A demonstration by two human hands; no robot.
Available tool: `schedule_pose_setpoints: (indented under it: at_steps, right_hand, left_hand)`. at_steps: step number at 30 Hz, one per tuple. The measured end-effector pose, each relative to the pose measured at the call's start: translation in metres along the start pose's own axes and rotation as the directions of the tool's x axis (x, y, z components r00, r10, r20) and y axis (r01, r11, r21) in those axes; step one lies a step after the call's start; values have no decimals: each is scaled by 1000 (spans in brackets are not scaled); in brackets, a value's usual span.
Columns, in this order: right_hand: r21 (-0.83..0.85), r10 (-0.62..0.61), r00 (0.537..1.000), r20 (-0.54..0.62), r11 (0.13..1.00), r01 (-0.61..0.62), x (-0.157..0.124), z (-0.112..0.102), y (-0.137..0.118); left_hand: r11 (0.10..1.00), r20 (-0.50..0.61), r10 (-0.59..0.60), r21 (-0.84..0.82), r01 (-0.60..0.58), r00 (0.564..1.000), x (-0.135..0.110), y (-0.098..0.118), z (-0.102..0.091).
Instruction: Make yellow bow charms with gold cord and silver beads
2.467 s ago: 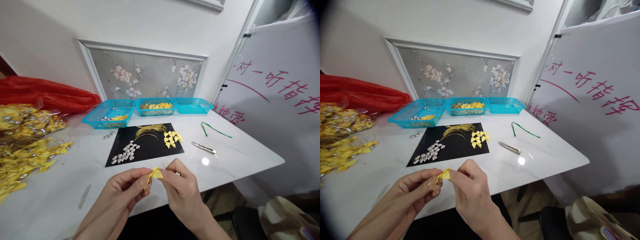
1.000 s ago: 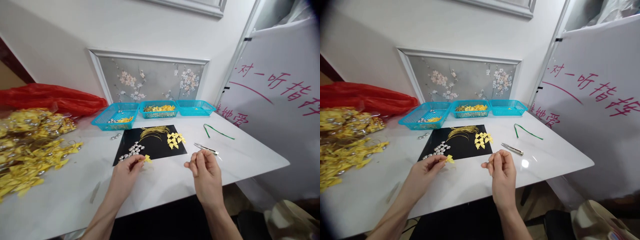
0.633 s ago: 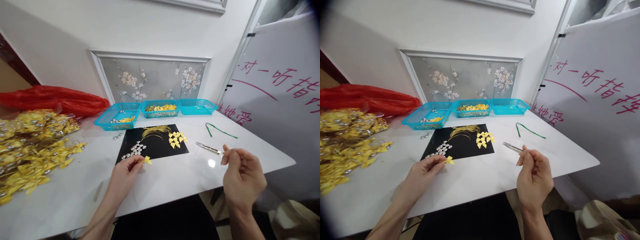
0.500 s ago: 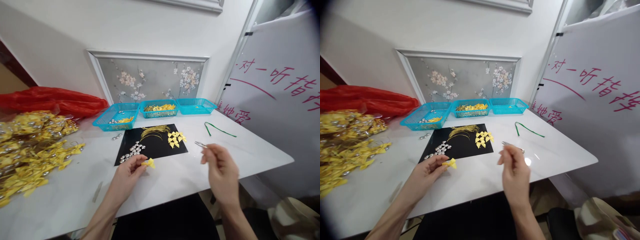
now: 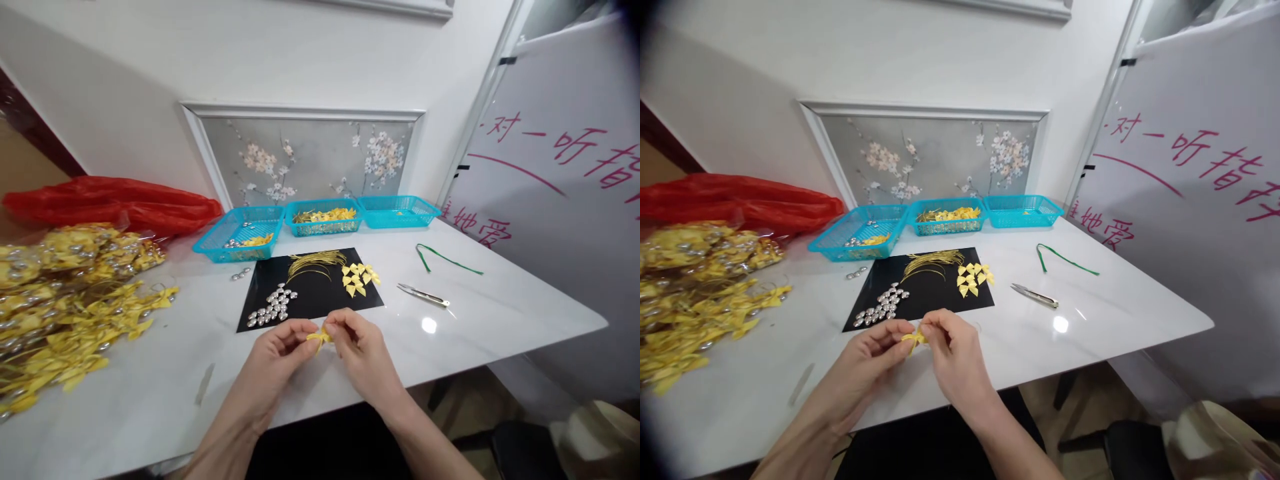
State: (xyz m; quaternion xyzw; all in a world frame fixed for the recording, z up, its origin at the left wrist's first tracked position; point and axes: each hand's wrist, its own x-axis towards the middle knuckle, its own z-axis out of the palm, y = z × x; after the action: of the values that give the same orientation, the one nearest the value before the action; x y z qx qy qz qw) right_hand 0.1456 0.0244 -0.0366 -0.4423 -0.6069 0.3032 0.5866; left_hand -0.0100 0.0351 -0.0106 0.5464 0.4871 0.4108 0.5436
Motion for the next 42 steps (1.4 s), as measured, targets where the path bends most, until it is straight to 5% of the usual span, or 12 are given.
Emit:
schedule_pose_setpoints:
  at_steps: [4, 10, 25, 35, 42]
  right_hand:
    - [-65, -122, 989, -81, 991, 117, -7, 4, -2]
    - [-119, -181, 980, -80, 978, 171, -10, 6, 2]
    - [-134, -76, 996, -36, 988, 71, -10, -13, 3]
    - [-67, -58, 998, 25, 996, 60, -12, -9, 7]
    - [-34, -13, 1000, 18, 999, 14, -13, -14, 10]
  left_hand:
    - [985, 47, -74, -155, 80, 996, -4, -4, 5]
    - [985, 40, -66, -154, 72, 997, -8, -2, 6]
    - [956, -29, 134, 266, -122, 991, -6, -3, -4]
    - [716, -16, 270, 672, -189, 963, 9, -13, -3]
    - [534, -83, 394, 831, -154, 915, 32, -5, -43]
